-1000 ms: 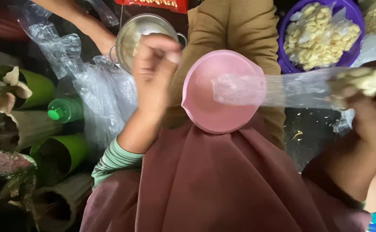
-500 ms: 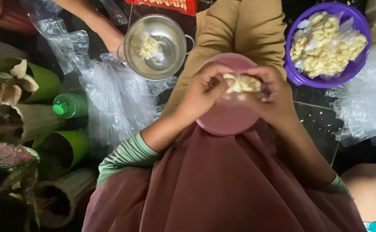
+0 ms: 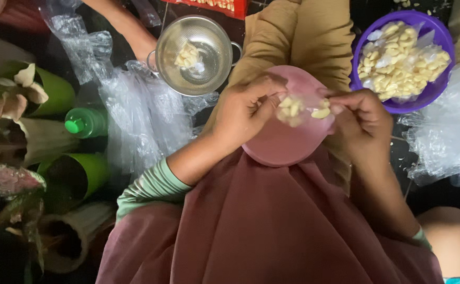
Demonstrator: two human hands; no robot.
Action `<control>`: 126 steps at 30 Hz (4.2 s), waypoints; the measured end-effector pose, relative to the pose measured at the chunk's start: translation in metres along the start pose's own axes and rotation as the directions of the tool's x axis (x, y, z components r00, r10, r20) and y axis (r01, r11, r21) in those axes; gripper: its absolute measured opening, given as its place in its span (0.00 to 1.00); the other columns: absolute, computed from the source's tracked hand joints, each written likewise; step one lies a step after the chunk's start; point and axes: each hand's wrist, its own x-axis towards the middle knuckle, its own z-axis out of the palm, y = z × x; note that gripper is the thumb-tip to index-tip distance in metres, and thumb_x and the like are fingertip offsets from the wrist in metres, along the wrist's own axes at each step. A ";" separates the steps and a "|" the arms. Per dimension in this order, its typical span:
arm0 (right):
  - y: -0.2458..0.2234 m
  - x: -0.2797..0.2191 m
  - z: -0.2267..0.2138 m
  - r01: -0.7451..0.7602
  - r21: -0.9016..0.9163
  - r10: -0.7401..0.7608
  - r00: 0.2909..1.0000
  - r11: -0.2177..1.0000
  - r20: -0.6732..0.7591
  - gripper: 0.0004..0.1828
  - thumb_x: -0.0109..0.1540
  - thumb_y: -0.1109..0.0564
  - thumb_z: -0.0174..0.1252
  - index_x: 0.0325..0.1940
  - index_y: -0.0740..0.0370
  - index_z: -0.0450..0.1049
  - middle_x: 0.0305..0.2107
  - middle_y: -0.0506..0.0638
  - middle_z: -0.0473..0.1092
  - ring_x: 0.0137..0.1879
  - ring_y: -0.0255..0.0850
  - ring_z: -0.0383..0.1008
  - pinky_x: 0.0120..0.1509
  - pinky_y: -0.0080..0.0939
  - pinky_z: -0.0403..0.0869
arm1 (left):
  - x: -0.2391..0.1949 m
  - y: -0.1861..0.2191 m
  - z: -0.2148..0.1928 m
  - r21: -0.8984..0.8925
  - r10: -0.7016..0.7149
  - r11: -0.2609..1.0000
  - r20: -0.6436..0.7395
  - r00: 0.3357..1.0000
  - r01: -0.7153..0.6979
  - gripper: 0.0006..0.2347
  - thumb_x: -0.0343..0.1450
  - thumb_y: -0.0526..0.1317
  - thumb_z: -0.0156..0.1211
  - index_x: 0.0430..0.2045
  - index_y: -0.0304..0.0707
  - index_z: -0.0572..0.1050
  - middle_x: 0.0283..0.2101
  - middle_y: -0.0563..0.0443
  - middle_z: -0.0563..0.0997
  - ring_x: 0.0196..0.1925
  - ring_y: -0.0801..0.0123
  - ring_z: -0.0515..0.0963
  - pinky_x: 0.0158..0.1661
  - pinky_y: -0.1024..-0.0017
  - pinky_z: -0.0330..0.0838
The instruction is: The person picks up several garlic cloves from a pink bowl and places them into small plastic bags, which they then seal by twisting the top.
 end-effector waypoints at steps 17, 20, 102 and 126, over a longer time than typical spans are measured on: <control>-0.101 0.008 -0.023 0.219 -0.372 -0.190 0.975 0.902 0.115 0.06 0.69 0.72 0.66 0.47 0.73 0.75 0.44 0.64 0.70 0.51 0.49 0.70 0.63 0.44 0.68 | 0.022 0.064 -0.014 -0.043 0.284 0.958 0.007 0.959 -0.283 0.04 0.72 0.28 0.57 0.35 0.37 0.77 0.38 0.51 0.73 0.41 0.66 0.74 0.38 0.73 0.72; -0.111 -0.001 -0.008 0.056 -0.323 -0.076 0.996 0.945 -0.049 0.06 0.73 0.67 0.64 0.51 0.71 0.73 0.38 0.58 0.68 0.41 0.40 0.67 0.50 0.33 0.63 | 0.026 0.076 -0.016 -0.051 0.308 0.950 0.000 0.951 -0.307 0.03 0.75 0.30 0.58 0.36 0.38 0.77 0.37 0.52 0.74 0.39 0.67 0.73 0.40 0.72 0.71; -0.049 -0.011 0.005 0.092 0.465 -0.048 0.993 0.880 -0.105 0.14 0.52 0.73 0.68 0.30 0.71 0.66 0.25 0.64 0.66 0.27 0.47 0.73 0.28 0.39 0.76 | -0.008 0.038 0.060 -0.040 0.336 0.942 0.069 0.939 -0.334 0.20 0.66 0.44 0.75 0.48 0.36 0.74 0.43 0.46 0.80 0.45 0.50 0.84 0.48 0.55 0.79; -0.037 0.022 -0.055 0.283 0.412 -0.279 0.958 0.866 -0.069 0.32 0.73 0.51 0.48 0.82 0.48 0.56 0.72 0.64 0.60 0.69 0.57 0.69 0.67 0.63 0.82 | -0.009 0.003 0.038 -0.213 0.166 0.968 0.166 0.972 -0.129 0.05 0.76 0.39 0.59 0.40 0.39 0.74 0.46 0.48 0.74 0.52 0.61 0.74 0.56 0.64 0.69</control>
